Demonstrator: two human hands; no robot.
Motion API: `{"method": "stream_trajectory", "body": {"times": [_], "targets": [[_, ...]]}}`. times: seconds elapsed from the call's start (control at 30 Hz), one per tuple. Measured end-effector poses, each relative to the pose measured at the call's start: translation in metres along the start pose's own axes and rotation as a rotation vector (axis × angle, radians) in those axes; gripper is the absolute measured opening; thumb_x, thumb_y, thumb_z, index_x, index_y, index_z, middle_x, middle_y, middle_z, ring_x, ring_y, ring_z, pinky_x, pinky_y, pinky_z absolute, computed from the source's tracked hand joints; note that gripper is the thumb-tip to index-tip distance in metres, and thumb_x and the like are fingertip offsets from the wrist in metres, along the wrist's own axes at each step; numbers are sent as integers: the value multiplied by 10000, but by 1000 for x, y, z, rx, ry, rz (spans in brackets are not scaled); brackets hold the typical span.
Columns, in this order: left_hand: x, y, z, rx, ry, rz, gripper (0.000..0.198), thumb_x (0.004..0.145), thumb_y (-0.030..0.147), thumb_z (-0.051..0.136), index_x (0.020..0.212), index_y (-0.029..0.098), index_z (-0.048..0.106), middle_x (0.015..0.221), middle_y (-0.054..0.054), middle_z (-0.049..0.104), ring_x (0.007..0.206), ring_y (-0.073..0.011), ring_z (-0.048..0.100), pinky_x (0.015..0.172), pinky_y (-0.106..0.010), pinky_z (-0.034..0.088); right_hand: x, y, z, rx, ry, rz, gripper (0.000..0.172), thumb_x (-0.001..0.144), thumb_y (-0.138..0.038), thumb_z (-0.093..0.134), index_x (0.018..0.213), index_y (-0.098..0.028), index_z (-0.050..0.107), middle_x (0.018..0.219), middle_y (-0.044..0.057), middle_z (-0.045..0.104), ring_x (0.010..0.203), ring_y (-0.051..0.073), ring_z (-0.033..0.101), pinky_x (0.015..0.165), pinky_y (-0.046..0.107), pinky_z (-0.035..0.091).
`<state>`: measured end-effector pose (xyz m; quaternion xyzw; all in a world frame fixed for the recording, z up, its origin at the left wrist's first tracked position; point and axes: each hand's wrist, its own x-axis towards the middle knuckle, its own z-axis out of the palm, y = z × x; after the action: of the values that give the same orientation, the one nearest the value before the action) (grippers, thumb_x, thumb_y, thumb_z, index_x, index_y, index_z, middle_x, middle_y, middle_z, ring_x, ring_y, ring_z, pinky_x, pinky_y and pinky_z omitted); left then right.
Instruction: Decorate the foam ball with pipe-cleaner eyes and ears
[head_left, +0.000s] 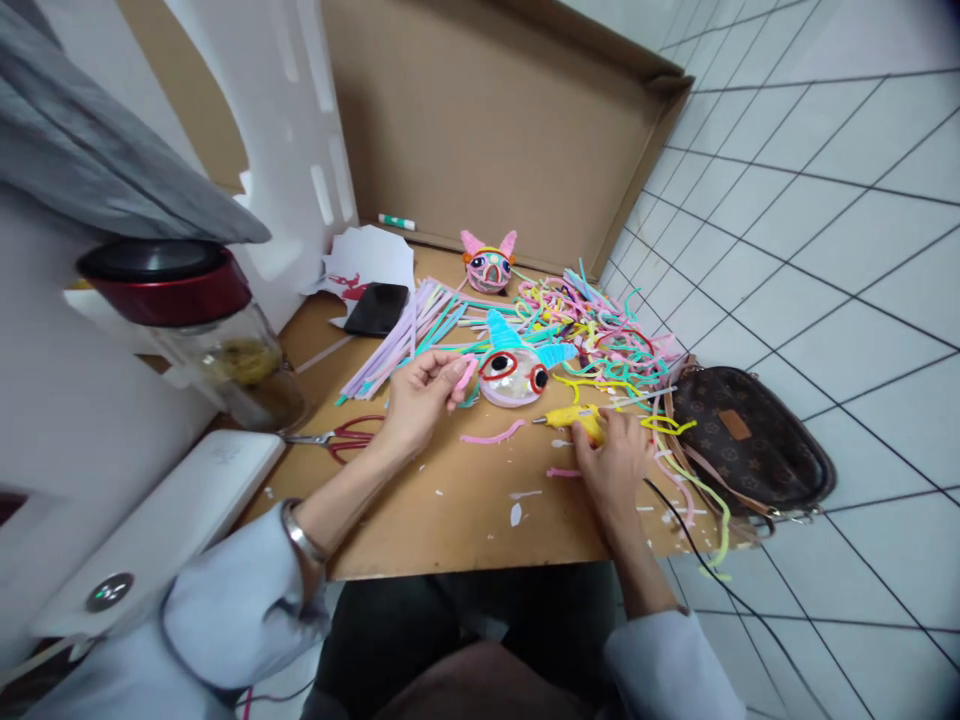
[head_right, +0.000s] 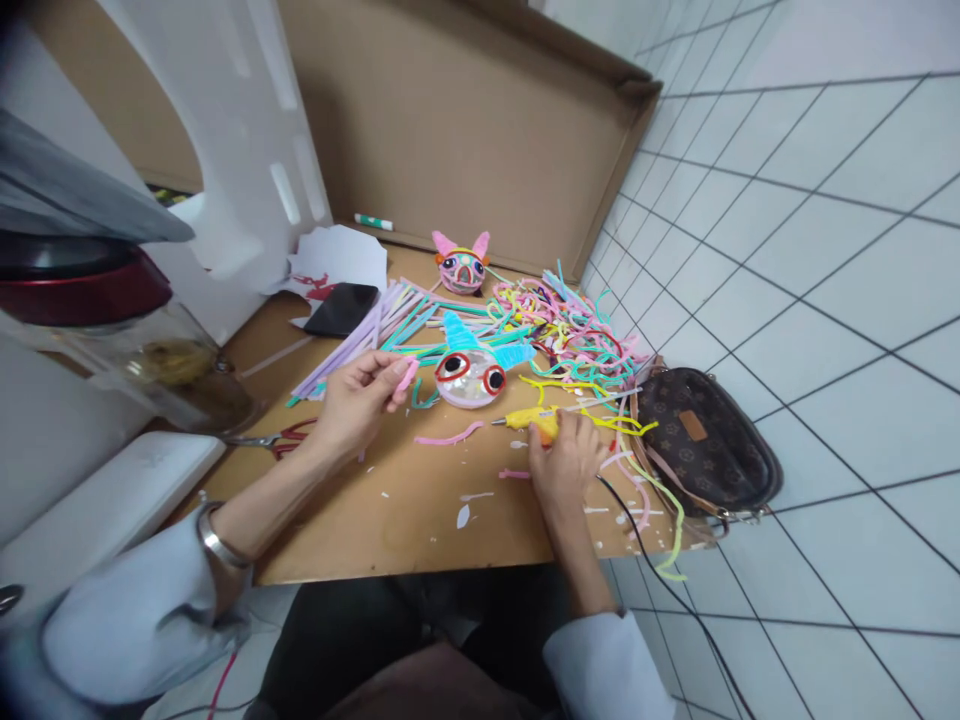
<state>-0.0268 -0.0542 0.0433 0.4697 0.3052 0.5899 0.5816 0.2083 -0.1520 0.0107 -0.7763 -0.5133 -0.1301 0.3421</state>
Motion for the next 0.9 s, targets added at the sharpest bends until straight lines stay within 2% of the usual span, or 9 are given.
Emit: {"method": "stream_trajectory", "body": {"times": [0.07,0.13,0.2,0.27,0.37,0.47,0.63,0.77,0.9], "targets": [[-1,-2,1,9,-15,-4,426,663,519,866,767,147,686,523,30,592,427,-60,445,422,-190,332,-4,-25,-2,268,4,-95,278,875,-394,558,980,-180,700,995,140,704,967,299,633,870,469,485],[-2,-4,1,13,-22,3,429,670,525,859,768,146,683,517,32,592,423,-61,448,427,-193,337,-5,-58,2,597,-105,-118,219,877,-379,580,916,-212,716,874,63,706,811,210,646,748,358,521],[-2,-5,1,20,-17,13,432,674,528,854,775,144,685,518,35,590,426,-62,456,436,-195,347,-2,-92,10,855,-220,-56,196,843,-370,622,891,-217,734,856,38,718,724,162,643,672,299,520],[-1,-5,0,25,2,23,438,674,532,851,782,139,689,515,40,583,430,-64,462,446,-196,359,4,-120,20,1044,-342,46,196,783,-374,686,856,-198,736,819,31,725,689,146,650,663,282,528],[2,-5,-1,27,52,41,452,674,543,847,771,134,681,513,46,573,430,-62,463,456,-195,372,14,-145,34,1271,-469,199,249,694,-412,758,765,-181,696,636,-4,690,525,114,585,605,278,529],[4,-6,-2,31,86,60,462,676,556,842,759,136,668,516,49,568,431,-60,462,457,-192,377,17,-155,42,1347,-450,282,272,635,-406,796,726,-183,669,558,-32,653,458,90,525,539,254,498],[2,-10,-1,34,78,44,453,678,553,844,744,142,663,535,42,579,455,-67,485,476,-194,407,15,-155,45,1370,-413,334,252,644,-392,766,693,-186,630,533,-47,619,456,81,538,482,217,435],[1,-11,-1,-11,98,-17,424,658,522,864,749,147,687,643,14,632,550,-83,548,545,-205,466,15,-153,43,1365,-416,377,290,651,-423,769,674,-192,594,480,-79,549,409,57,462,417,190,347],[1,-10,-3,-40,99,-15,373,644,479,884,755,159,728,661,19,625,586,-79,531,583,-202,451,15,-151,36,1379,-391,390,306,670,-447,749,664,-196,575,454,-95,507,382,44,412,388,182,329]]}}
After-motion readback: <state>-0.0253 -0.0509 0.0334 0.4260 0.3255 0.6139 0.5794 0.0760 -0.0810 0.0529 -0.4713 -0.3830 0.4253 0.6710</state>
